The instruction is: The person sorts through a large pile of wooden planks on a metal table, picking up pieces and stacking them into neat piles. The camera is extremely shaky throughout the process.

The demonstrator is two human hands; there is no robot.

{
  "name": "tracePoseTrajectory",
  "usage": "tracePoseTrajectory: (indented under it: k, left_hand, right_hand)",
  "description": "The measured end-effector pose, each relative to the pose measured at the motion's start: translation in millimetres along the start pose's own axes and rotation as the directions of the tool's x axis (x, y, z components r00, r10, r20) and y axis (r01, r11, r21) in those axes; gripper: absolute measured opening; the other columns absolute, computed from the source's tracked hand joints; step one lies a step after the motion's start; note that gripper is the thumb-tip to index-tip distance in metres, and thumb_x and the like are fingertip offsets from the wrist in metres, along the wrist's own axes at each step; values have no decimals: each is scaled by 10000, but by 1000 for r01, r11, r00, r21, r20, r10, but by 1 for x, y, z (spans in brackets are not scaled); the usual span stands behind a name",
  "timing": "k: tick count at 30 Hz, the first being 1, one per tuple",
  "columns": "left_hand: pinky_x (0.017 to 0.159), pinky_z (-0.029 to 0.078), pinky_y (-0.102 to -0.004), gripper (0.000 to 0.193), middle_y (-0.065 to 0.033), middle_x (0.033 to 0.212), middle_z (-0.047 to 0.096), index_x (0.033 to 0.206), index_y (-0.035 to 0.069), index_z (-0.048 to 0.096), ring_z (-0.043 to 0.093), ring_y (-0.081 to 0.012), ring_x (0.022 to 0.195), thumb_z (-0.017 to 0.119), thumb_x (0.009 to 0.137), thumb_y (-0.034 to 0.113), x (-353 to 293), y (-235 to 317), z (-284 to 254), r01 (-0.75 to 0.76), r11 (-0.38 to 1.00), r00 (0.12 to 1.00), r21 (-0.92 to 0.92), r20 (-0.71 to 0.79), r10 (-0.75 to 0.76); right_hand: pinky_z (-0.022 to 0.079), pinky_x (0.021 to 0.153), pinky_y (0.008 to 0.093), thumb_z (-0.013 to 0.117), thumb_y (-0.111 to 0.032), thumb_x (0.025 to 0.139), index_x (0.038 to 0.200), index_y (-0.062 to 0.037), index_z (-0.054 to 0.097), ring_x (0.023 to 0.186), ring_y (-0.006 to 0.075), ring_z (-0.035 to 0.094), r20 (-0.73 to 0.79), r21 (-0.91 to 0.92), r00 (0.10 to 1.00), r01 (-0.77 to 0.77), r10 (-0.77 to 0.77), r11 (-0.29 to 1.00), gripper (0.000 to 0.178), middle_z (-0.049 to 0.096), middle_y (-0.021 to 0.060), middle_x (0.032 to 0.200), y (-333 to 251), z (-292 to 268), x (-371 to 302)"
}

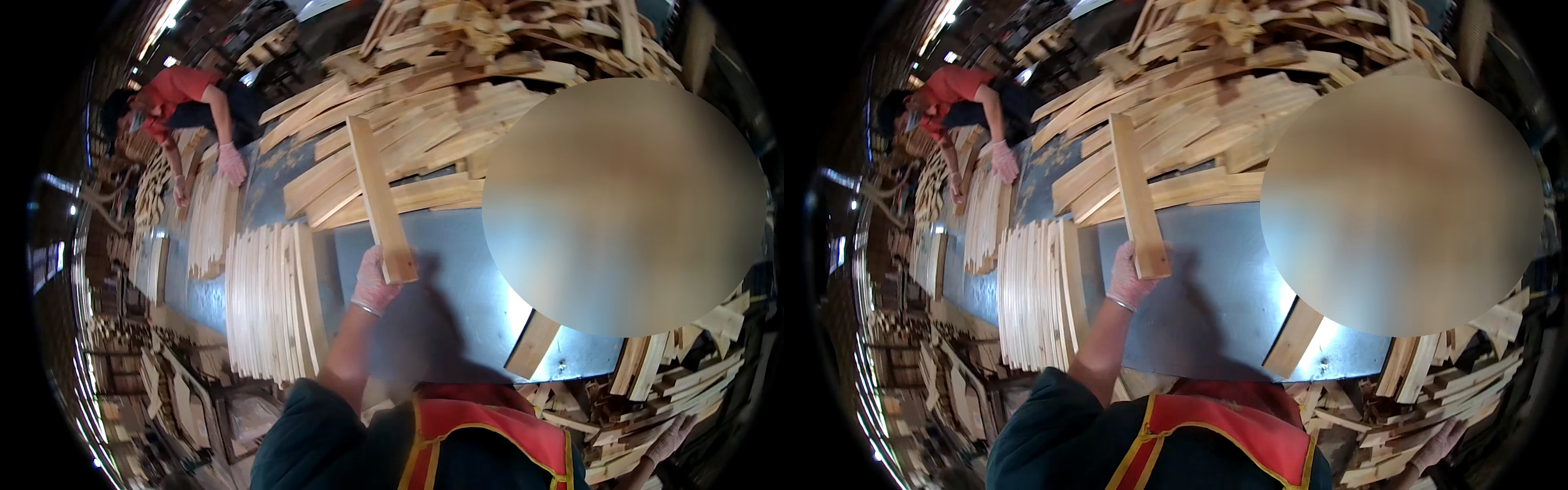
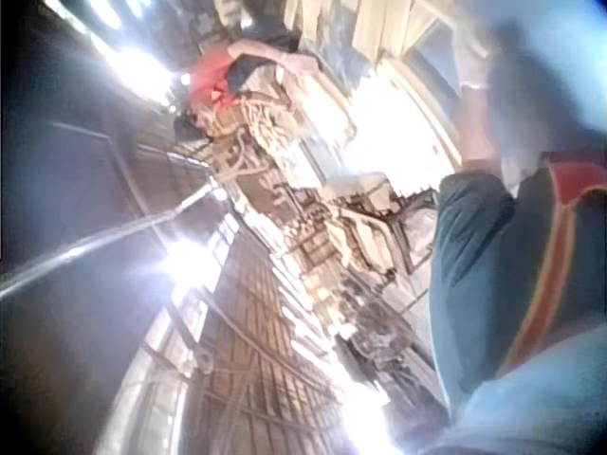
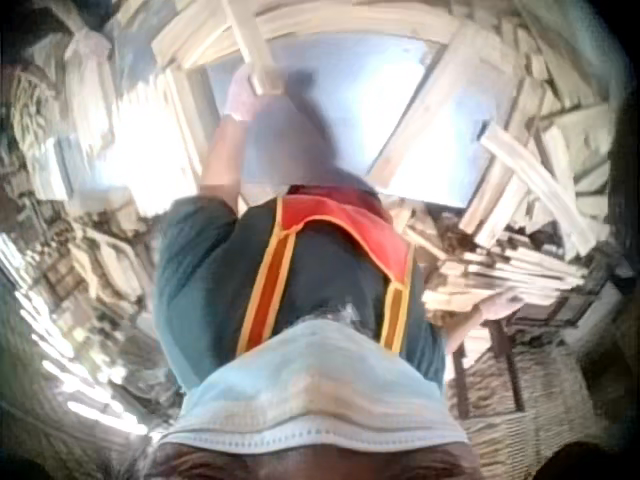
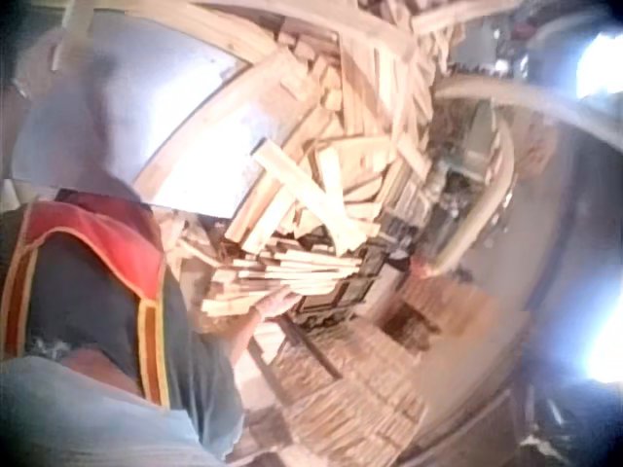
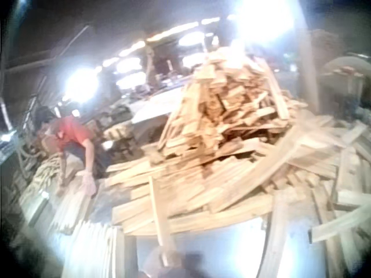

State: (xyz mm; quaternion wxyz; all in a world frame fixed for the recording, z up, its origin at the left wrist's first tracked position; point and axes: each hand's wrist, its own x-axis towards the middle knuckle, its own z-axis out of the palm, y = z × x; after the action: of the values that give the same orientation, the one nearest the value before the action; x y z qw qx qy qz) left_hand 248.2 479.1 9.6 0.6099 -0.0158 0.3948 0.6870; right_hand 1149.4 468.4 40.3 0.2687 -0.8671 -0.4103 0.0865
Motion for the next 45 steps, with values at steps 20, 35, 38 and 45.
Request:
tracePoseTrajectory:
  k: [20, 35, 38, 45]
  left_hand:
    - [1007, 549, -523, 752, -270, 1383, 617, 1435, 30, 577, 664, -444, 1195, 781, 888, 503, -339, -27, -123, 23, -112, 822, 993, 44, 568]
    - [831, 529, -340, 439, -39, 1098, 662, 1277, 114, 649, 623, -186, 952, 696, 1002, 454, -358, -89, -278, -351, 927, 737, -132, -649, 187]
    - [895, 518, -353, 443, -52, 1131, 668, 1296, 115, 637, 636, -195, 1013, 676, 1011, 452, -385, -50, -233, -213, 977, 722, 7, -673, 162]
    - [881, 563, -406, 798, -141, 1032, 726, 1625, 58, 393, 697, -250, 925, 722, 981, 395, -419, 75, -181, -128, 925, 899, 357, -352, 260]
  right_hand:
    - [569, 637, 361, 693, -88, 925, 1504, -113, 346, 703, 194, 612, 904, 303, -221, -273, -366, 913, 675, 598, 73, 886, -490, 276, -636]
    - [467, 1124, 427, 644, -635, 980, 1498, 38, 512, 1349, 401, 620, 741, 658, -531, 453, -410, 601, 859, 672, 277, 1393, -528, 329, -679]
    - [479, 1106, 434, 667, -649, 957, 1530, 25, 472, 1309, 411, 639, 744, 663, -486, 445, -459, 602, 905, 690, 262, 1361, -512, 365, -677]
    - [482, 1098, 479, 701, -622, 935, 1599, -73, 411, 1288, 457, 630, 790, 599, -473, 458, -391, 656, 909, 683, 265, 1363, -506, 361, -692]
